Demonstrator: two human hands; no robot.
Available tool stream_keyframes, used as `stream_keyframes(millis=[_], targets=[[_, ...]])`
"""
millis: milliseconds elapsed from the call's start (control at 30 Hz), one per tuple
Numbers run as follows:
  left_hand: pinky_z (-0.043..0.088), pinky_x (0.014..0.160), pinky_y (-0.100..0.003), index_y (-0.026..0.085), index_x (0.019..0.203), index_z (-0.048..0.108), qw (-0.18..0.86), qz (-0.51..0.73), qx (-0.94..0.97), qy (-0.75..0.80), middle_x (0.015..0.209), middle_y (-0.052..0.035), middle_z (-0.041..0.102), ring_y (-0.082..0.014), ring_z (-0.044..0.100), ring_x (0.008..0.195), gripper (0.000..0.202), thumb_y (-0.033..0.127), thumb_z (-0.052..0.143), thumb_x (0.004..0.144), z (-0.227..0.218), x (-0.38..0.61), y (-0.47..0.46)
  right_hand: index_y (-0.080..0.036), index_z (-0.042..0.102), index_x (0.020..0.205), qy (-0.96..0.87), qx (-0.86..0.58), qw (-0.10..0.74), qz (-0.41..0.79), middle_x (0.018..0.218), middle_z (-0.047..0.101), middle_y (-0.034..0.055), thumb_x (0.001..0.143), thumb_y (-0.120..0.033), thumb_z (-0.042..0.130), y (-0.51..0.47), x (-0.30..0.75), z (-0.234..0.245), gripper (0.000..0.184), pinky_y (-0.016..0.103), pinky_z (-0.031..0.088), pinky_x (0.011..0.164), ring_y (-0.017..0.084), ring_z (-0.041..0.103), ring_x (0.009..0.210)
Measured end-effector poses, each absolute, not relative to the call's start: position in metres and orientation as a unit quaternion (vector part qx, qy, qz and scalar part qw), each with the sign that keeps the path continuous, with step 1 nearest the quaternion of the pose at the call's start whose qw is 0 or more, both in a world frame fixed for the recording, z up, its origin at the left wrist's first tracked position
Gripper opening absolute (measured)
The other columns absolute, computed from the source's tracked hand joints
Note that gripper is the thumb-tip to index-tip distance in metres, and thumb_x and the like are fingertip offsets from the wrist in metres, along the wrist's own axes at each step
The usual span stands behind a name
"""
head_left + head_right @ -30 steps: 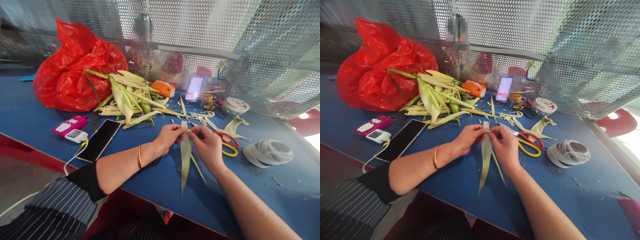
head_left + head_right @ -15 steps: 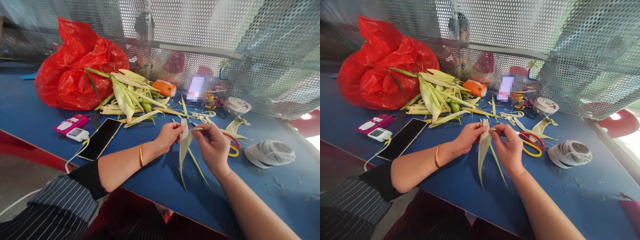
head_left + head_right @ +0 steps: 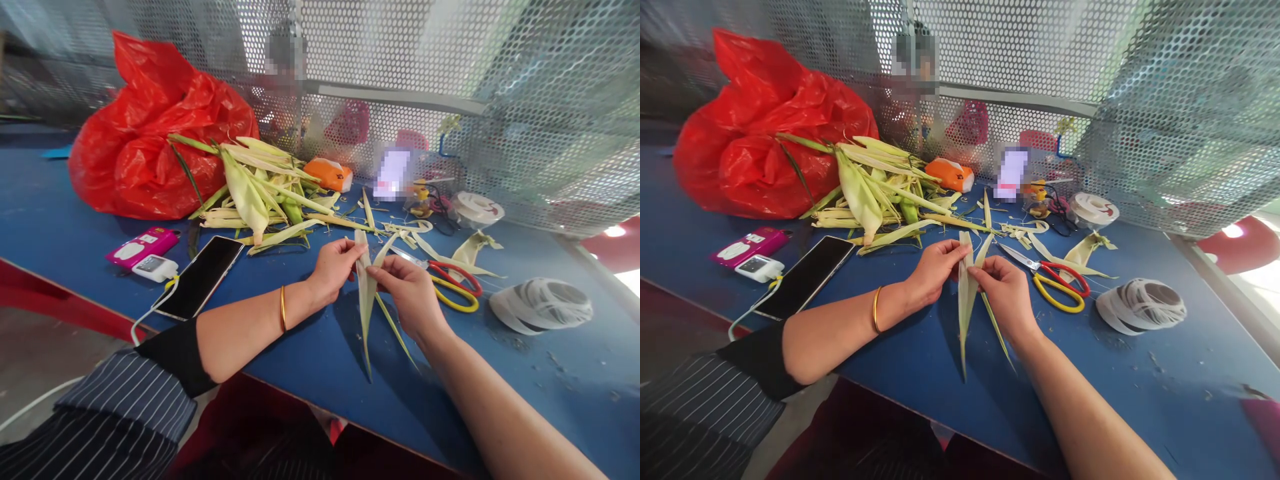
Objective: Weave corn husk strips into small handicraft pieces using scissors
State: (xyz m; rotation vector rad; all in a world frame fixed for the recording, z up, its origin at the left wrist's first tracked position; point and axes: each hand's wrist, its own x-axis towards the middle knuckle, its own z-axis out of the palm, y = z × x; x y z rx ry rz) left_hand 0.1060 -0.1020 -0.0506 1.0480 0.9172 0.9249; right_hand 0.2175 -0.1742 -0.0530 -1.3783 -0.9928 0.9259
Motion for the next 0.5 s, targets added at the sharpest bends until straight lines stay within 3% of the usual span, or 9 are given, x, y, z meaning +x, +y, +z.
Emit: stream_keyframes(millis=[233,500], targets=[[0.034,0.041,-0.019,0.015,0.069,0.059,0.671,0.397,0.477,0.405,0.055,0.0044,0.052,-0.0051,0.042,0.042,0.018,0.021,0.063,0.085,-0.053,0.105,-0.101,-0.020,0.066,0.077,-0.557,-0.631,0.532,0.100,0.069,0.065,-0.0019,0.082,-0.030,0.064,-0.184,0.218,-0.048,0.011,0.027,0.045,0.061,0.013,0.055,0.061],[0.031,0.036,-0.019,0.015,0.068,0.056,0.666,0.382,0.473,0.431,0.057,0.0039,0.052,-0.0046,0.047,0.040,0.020,0.017,0.061,0.087,-0.054,0.105,-0.096,-0.022,0.066,0.081,-0.552,-0.599,0.580,0.020,0.071,0.066,-0.0015,0.084,-0.022,0.062,-0.189,0.219,-0.044,0.005,0.027,0.049,0.061,0.013,0.059,0.062]])
